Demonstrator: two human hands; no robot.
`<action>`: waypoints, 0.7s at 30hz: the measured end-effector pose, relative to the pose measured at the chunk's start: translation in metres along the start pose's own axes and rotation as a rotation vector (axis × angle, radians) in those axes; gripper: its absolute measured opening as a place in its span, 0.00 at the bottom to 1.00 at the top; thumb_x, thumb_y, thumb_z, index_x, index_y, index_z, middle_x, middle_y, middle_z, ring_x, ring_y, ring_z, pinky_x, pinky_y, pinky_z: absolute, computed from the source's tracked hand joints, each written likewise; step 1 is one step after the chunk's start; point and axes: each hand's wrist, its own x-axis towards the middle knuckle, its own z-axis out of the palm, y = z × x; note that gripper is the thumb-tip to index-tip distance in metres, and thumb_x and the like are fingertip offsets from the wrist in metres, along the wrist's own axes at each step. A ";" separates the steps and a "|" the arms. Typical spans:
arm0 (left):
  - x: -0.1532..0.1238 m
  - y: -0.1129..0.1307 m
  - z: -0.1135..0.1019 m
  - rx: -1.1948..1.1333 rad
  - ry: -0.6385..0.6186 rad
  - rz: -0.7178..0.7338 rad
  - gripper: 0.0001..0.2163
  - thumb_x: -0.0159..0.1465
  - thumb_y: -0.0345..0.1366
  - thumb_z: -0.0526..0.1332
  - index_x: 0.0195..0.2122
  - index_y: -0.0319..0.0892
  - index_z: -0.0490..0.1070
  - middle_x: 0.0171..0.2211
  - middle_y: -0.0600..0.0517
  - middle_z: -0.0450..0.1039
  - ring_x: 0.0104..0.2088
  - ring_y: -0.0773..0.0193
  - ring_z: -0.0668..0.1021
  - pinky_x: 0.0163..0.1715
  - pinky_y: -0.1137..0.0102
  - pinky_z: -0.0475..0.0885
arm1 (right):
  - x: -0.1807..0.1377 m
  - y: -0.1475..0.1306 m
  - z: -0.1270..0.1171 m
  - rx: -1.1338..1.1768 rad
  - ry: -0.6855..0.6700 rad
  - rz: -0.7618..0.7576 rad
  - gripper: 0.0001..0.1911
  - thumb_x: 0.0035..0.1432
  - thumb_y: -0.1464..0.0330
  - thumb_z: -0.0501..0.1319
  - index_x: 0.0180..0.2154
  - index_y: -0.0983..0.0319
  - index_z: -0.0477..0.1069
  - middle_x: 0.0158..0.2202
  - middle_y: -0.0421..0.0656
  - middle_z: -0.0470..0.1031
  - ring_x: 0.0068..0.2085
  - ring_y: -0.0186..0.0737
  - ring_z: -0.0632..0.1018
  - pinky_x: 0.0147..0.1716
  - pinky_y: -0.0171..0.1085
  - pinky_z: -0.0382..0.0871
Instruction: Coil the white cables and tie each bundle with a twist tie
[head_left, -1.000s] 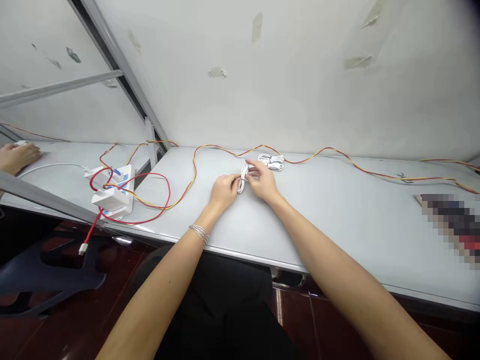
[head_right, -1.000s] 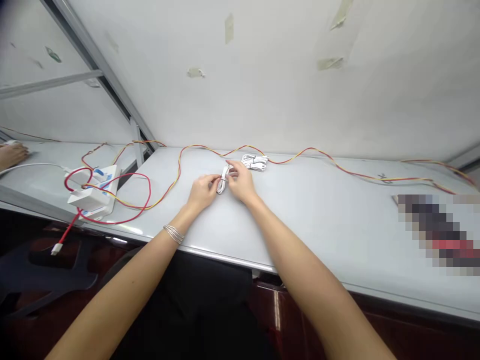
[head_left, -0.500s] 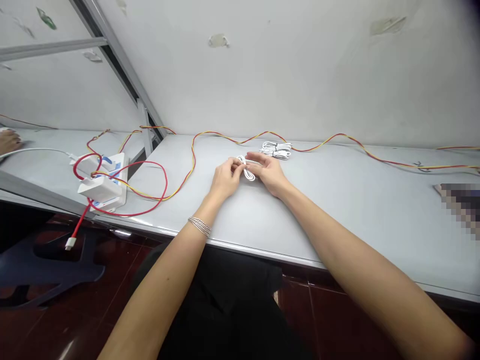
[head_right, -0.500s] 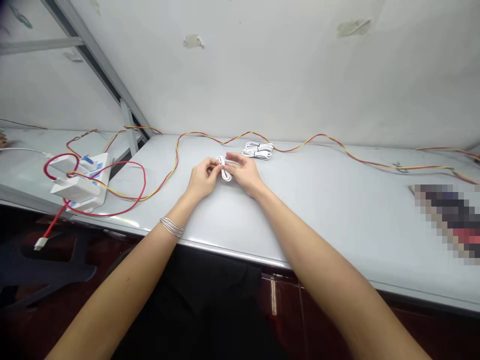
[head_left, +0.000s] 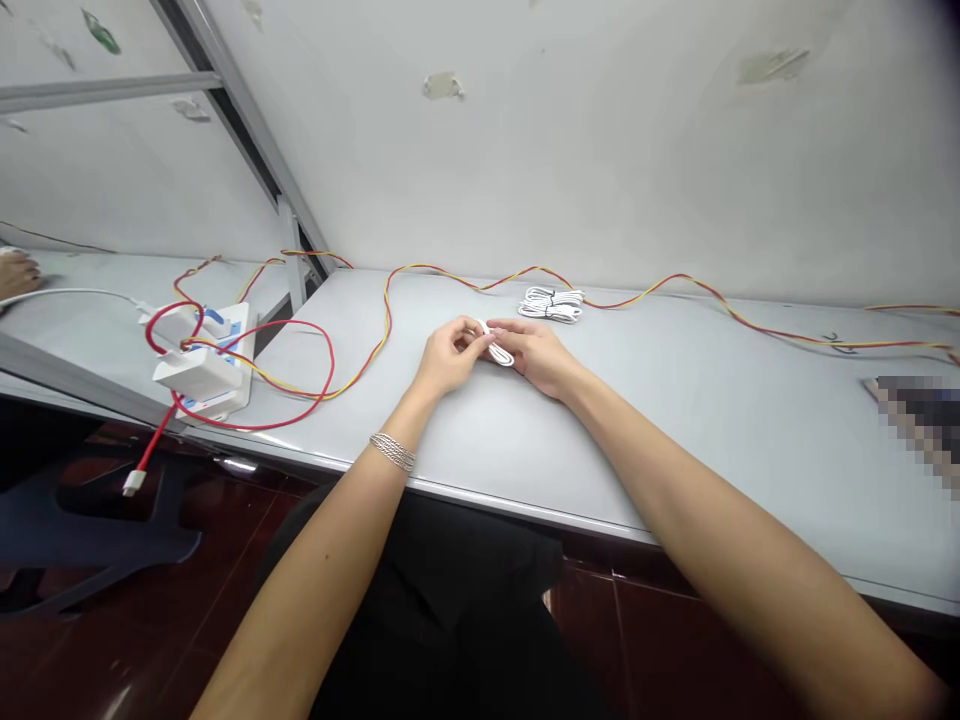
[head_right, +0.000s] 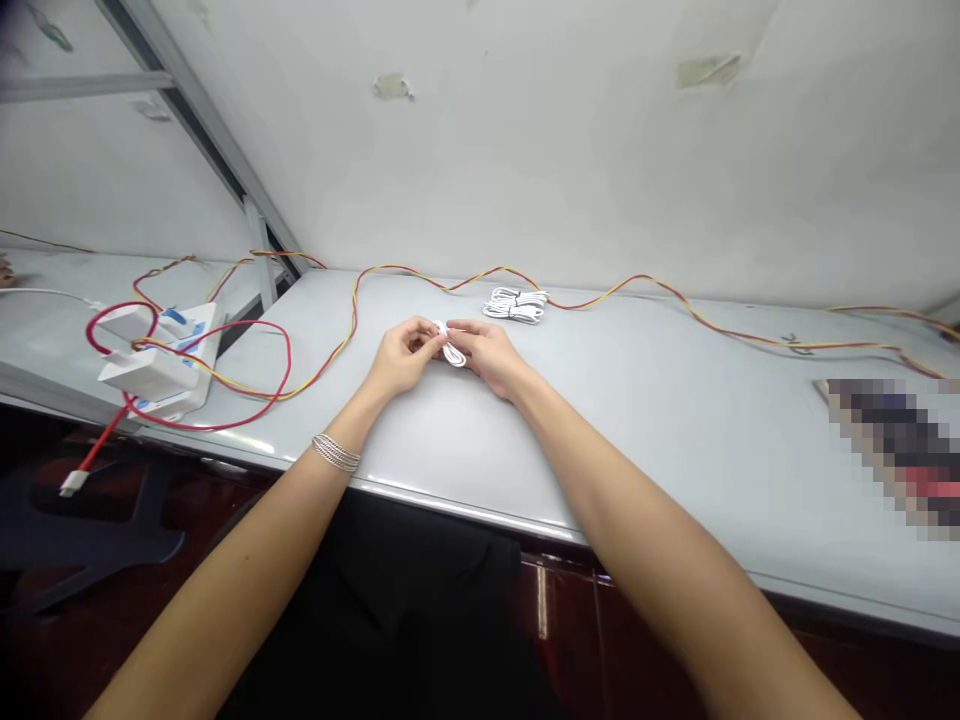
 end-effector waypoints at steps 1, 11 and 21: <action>0.000 0.001 0.000 -0.005 0.006 0.001 0.09 0.62 0.40 0.68 0.33 0.42 0.71 0.28 0.53 0.77 0.29 0.66 0.79 0.33 0.71 0.73 | -0.001 -0.001 0.000 -0.008 -0.031 0.003 0.09 0.54 0.70 0.71 0.40 0.63 0.81 0.39 0.45 0.83 0.43 0.40 0.81 0.52 0.41 0.76; -0.001 0.008 -0.001 -0.058 0.016 -0.033 0.09 0.60 0.37 0.70 0.31 0.41 0.71 0.27 0.53 0.77 0.27 0.65 0.79 0.30 0.71 0.75 | -0.002 0.000 0.001 0.070 -0.018 0.023 0.15 0.52 0.78 0.70 0.43 0.61 0.79 0.36 0.43 0.84 0.38 0.41 0.83 0.50 0.45 0.79; 0.001 0.006 0.001 -0.045 0.055 -0.066 0.08 0.60 0.34 0.71 0.30 0.40 0.72 0.25 0.53 0.77 0.26 0.66 0.79 0.29 0.71 0.75 | 0.000 0.005 0.002 0.075 0.022 -0.041 0.22 0.49 0.77 0.72 0.47 0.61 0.77 0.43 0.47 0.84 0.40 0.44 0.84 0.50 0.49 0.80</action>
